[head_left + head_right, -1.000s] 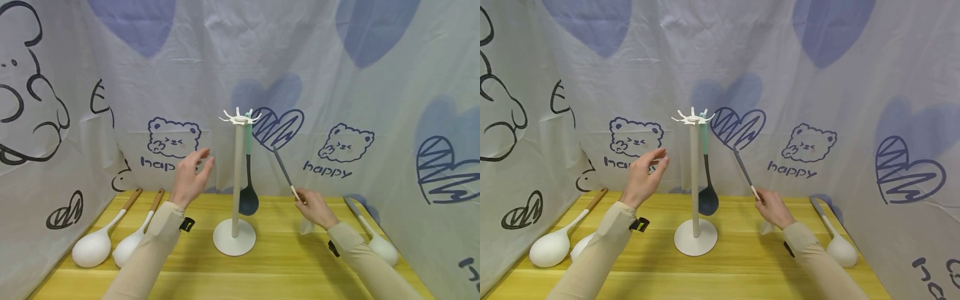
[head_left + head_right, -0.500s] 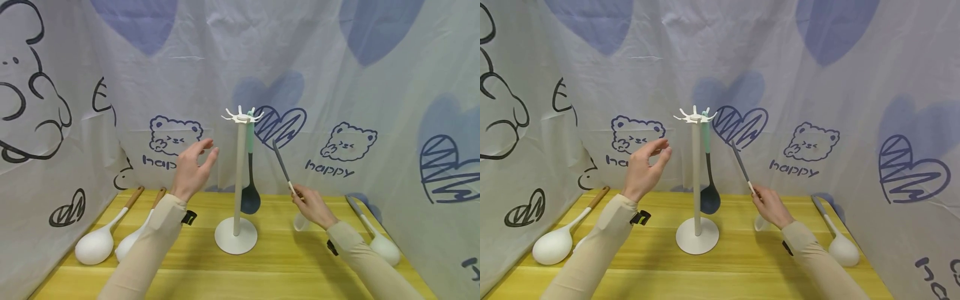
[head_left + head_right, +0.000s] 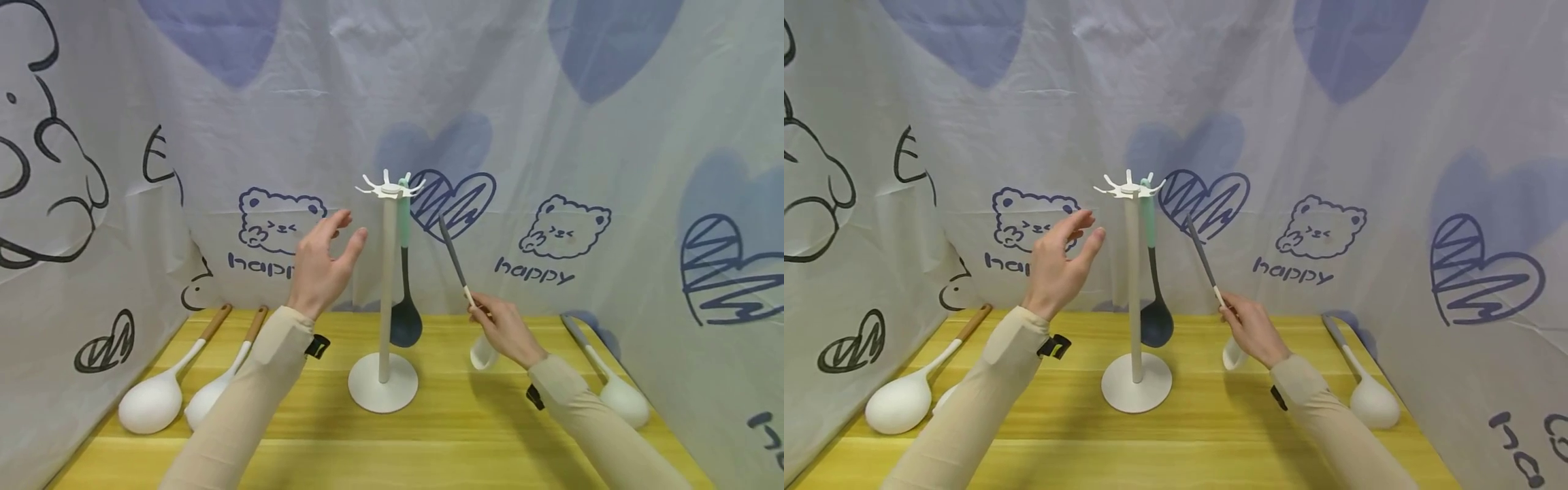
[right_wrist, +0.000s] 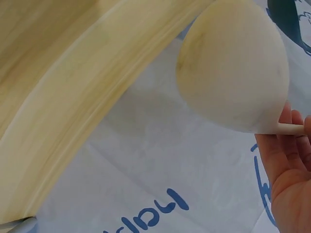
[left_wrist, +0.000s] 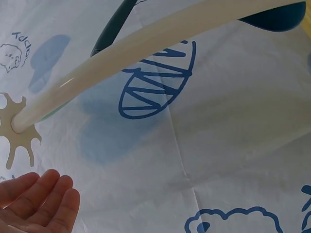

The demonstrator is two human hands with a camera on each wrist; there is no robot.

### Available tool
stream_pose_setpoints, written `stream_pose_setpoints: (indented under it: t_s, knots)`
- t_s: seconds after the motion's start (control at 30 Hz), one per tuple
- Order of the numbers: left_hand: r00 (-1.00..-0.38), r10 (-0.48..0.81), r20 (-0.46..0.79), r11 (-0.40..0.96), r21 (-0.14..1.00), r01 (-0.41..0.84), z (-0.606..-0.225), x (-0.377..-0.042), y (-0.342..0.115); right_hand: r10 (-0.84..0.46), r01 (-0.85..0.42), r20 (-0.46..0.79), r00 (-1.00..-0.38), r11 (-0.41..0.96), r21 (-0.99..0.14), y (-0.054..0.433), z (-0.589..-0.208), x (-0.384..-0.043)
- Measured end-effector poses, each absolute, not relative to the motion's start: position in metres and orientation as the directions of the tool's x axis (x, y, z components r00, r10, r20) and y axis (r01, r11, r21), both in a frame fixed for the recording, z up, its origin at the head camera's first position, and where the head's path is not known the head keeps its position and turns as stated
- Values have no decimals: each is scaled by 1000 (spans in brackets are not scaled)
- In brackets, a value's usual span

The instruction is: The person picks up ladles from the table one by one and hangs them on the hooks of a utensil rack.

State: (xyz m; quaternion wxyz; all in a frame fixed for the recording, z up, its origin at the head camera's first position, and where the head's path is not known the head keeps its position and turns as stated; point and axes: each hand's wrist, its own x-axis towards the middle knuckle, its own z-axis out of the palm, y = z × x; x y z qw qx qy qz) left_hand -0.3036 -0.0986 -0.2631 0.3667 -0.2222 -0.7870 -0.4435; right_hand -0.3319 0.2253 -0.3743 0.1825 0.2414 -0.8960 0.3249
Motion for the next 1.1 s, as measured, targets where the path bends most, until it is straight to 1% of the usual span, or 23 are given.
stream_pose_setpoints:
  t_s: [0.13,0.33,0.57,0.8,1.1]
  knots:
    - [-620,-10,785,495,542,679,-259,-305,-96,-297,-547,489,-820,658,-517,221,-371,-331]
    - [-619,-68,782,465,574,674,-253,-305,-90,-289,-556,504,-814,637,-533,215,-366,-329]
    - [-613,-67,787,453,571,684,-246,-304,-84,-282,-587,547,-788,613,-529,211,-362,-329]
    - [-597,-67,800,463,555,691,-243,-305,-78,-250,-592,562,-789,551,-587,210,-352,-328]
    - [-630,-67,774,464,583,667,-236,-305,-74,-235,-572,544,-805,550,-609,207,-341,-329]
